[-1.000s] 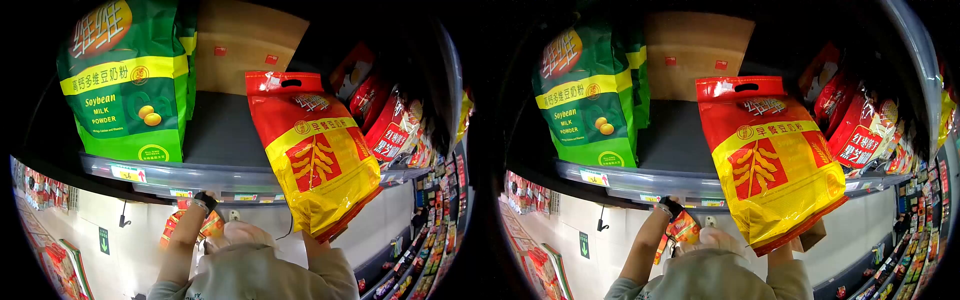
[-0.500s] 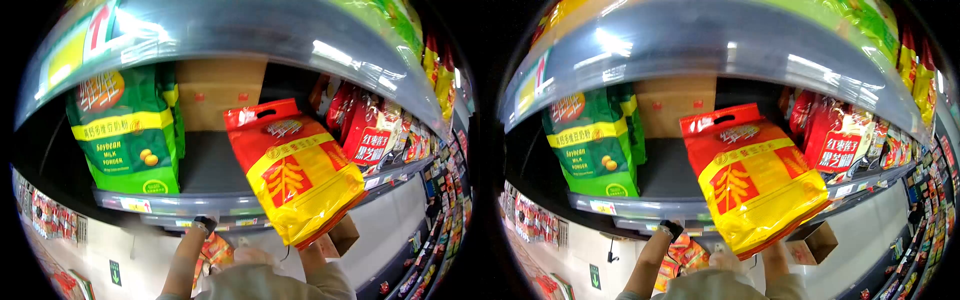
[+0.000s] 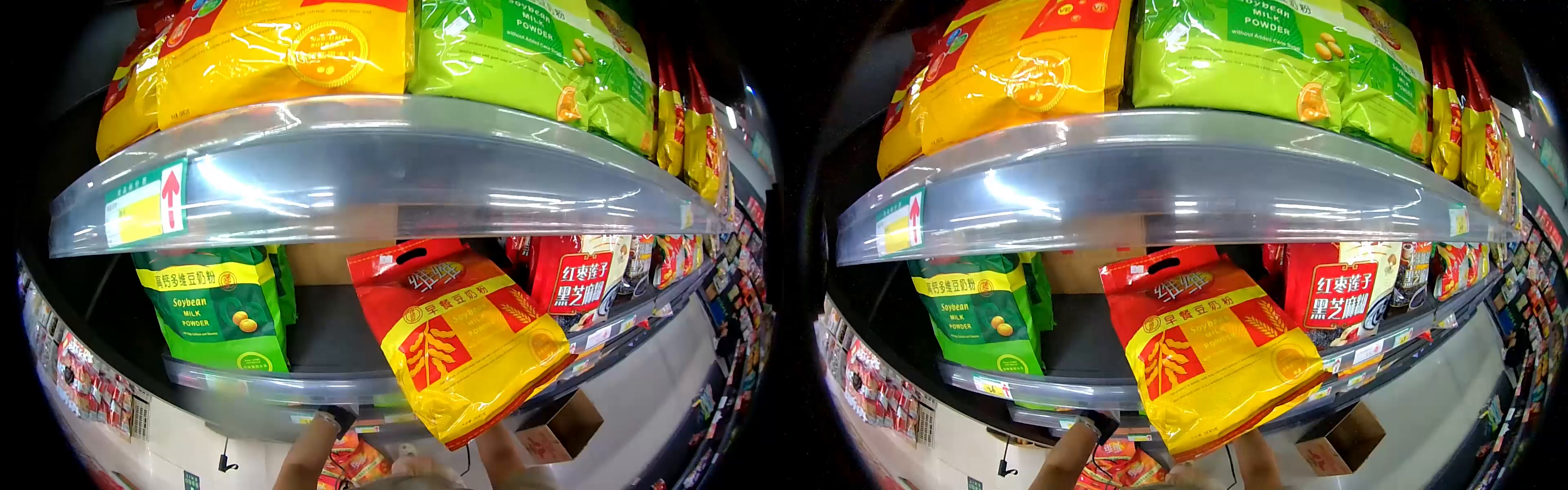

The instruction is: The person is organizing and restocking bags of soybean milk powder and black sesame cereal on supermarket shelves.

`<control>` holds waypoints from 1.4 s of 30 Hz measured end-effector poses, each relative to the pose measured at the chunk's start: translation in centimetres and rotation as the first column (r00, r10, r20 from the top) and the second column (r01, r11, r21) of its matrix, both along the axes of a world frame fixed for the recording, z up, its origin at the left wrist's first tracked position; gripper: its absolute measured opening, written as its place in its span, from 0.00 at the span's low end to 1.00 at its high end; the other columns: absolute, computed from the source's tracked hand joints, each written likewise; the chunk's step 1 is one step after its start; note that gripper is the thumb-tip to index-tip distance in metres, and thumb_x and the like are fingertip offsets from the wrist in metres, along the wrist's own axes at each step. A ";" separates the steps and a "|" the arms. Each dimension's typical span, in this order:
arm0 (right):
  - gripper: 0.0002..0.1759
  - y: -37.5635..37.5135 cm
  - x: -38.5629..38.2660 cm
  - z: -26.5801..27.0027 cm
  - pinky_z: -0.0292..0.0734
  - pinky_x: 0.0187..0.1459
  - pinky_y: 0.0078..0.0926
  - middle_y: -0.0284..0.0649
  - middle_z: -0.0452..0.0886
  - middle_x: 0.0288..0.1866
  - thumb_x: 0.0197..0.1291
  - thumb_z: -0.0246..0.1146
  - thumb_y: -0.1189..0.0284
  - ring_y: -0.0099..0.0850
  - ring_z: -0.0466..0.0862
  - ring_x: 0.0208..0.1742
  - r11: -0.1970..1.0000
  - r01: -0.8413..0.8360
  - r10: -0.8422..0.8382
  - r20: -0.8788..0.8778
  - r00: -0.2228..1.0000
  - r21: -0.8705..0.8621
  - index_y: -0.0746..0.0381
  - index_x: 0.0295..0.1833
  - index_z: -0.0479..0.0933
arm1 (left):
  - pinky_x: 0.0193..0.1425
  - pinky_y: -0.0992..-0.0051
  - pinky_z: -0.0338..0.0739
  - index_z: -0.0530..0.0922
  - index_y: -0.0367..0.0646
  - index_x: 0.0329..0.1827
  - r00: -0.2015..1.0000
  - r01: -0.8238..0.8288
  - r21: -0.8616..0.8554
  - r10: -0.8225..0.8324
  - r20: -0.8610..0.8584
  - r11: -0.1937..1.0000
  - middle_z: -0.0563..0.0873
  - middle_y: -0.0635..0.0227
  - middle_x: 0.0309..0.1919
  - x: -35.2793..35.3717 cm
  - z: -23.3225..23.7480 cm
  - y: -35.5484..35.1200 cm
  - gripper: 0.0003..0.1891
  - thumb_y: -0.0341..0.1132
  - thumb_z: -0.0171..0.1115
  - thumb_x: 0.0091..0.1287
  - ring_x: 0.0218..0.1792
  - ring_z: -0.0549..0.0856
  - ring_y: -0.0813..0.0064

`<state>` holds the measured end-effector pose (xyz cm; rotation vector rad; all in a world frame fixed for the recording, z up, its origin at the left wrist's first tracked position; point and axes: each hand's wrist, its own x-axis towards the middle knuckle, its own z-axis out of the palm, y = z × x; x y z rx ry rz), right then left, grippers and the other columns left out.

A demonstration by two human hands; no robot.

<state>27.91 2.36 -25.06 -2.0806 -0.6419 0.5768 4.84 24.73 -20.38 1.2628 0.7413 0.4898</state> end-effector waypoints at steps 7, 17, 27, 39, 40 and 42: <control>0.20 1.3 -1.8 -0.9 0.66 0.58 0.34 0.48 0.74 0.54 0.61 0.56 0.71 0.40 0.74 0.52 0.999 -0.039 0.039 -0.022 0.999 0.000 0.69 0.56 0.68 | 0.46 0.71 0.75 0.72 0.38 0.50 1.000 -0.012 0.007 0.012 -0.009 1.000 0.78 0.64 0.45 -0.9 -0.2 -0.2 0.14 0.29 0.59 0.62 0.44 0.77 0.72; 0.19 4.4 -2.2 -0.9 0.66 0.57 0.34 0.47 0.75 0.54 0.61 0.56 0.71 0.39 0.75 0.51 0.994 -0.108 0.108 -0.001 0.994 0.024 0.69 0.56 0.68 | 0.46 0.71 0.75 0.72 0.38 0.51 0.995 -0.092 0.058 0.094 -0.030 0.994 0.77 0.64 0.46 -4.8 0.4 1.4 0.14 0.29 0.59 0.63 0.44 0.77 0.72; 0.19 6.9 -2.4 -0.2 0.67 0.57 0.33 0.46 0.75 0.54 0.61 0.56 0.71 0.38 0.75 0.51 0.985 -0.153 0.152 0.022 0.988 0.082 0.68 0.56 0.68 | 0.46 0.71 0.75 0.71 0.38 0.51 0.997 -0.069 0.087 0.073 -0.040 0.994 0.77 0.64 0.47 -5.3 0.6 0.1 0.14 0.29 0.58 0.63 0.45 0.77 0.72; 0.19 10.5 -3.2 -0.9 0.68 0.56 0.33 0.44 0.75 0.54 0.62 0.56 0.71 0.36 0.76 0.50 0.969 -0.195 0.194 0.024 0.981 0.149 0.67 0.56 0.68 | 0.46 0.70 0.75 0.71 0.38 0.52 0.972 -0.179 0.134 0.196 -0.128 0.975 0.77 0.63 0.48 -11.5 -0.7 1.1 0.14 0.29 0.57 0.64 0.45 0.76 0.72; 0.19 11.0 -3.3 -0.9 0.68 0.56 0.33 0.44 0.75 0.54 0.62 0.56 0.71 0.36 0.76 0.50 0.967 -0.198 0.197 0.026 0.980 0.161 0.67 0.56 0.68 | 0.46 0.70 0.75 0.71 0.38 0.52 0.969 -0.182 0.158 0.204 -0.136 0.970 0.77 0.63 0.48 -11.9 -0.5 1.4 0.14 0.29 0.57 0.64 0.45 0.76 0.72; 0.19 11.8 -3.8 -0.9 0.68 0.56 0.33 0.44 0.75 0.54 0.62 0.56 0.71 0.36 0.76 0.49 0.961 -0.200 0.199 0.026 0.980 0.193 0.67 0.56 0.68 | 0.46 0.70 0.75 0.71 0.38 0.52 0.964 -0.183 0.212 0.217 -0.153 0.960 0.77 0.63 0.48 -12.2 -0.3 1.9 0.14 0.29 0.57 0.64 0.45 0.76 0.72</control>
